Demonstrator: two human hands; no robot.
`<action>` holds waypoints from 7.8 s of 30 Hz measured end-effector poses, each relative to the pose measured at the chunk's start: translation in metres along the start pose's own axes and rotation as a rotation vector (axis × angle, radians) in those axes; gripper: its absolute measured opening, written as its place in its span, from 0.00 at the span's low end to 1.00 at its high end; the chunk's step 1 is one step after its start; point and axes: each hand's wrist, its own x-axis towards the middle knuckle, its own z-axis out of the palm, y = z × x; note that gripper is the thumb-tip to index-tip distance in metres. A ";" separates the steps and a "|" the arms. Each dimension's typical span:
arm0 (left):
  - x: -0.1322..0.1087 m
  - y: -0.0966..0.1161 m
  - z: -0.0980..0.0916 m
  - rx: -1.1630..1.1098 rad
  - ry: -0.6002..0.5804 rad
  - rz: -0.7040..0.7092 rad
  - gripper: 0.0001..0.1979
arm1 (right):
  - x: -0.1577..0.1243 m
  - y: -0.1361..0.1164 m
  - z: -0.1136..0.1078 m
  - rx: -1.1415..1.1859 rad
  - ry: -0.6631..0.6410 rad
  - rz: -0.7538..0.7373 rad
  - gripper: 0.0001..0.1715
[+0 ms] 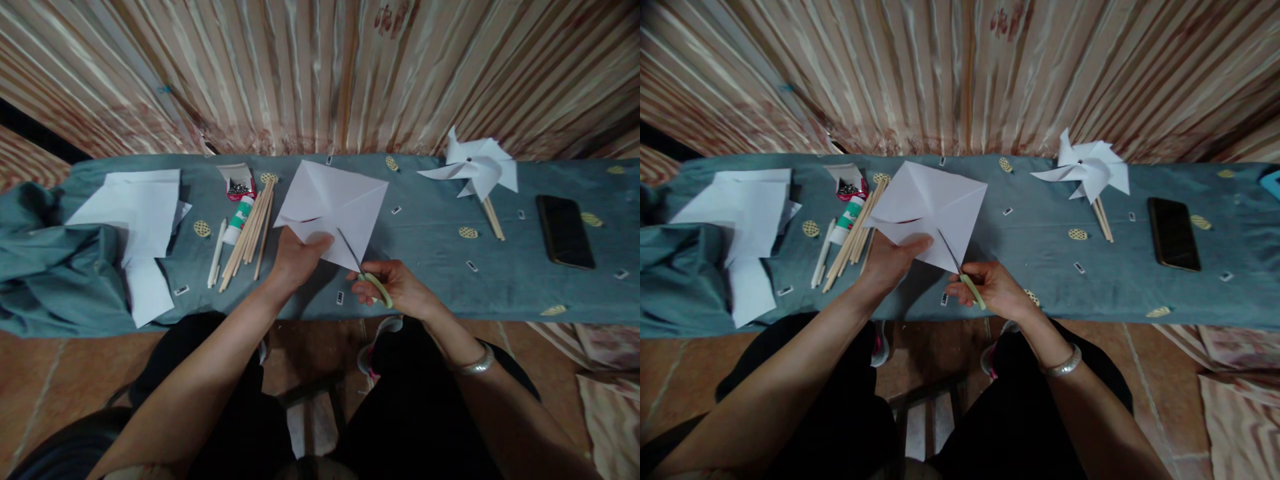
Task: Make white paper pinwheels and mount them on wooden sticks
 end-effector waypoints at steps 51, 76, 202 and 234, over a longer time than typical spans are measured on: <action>-0.005 -0.006 0.002 -0.008 -0.044 0.000 0.11 | 0.000 -0.008 0.007 -0.088 0.026 -0.056 0.33; -0.004 -0.011 0.002 -0.001 -0.022 0.012 0.12 | 0.003 -0.003 0.009 -0.052 0.037 -0.089 0.33; -0.025 0.001 -0.025 -0.082 -0.258 -0.075 0.29 | 0.020 -0.020 0.035 0.449 0.192 -0.288 0.23; 0.052 -0.029 -0.075 0.859 -0.121 0.369 0.15 | 0.057 -0.014 -0.023 0.455 0.299 -0.306 0.12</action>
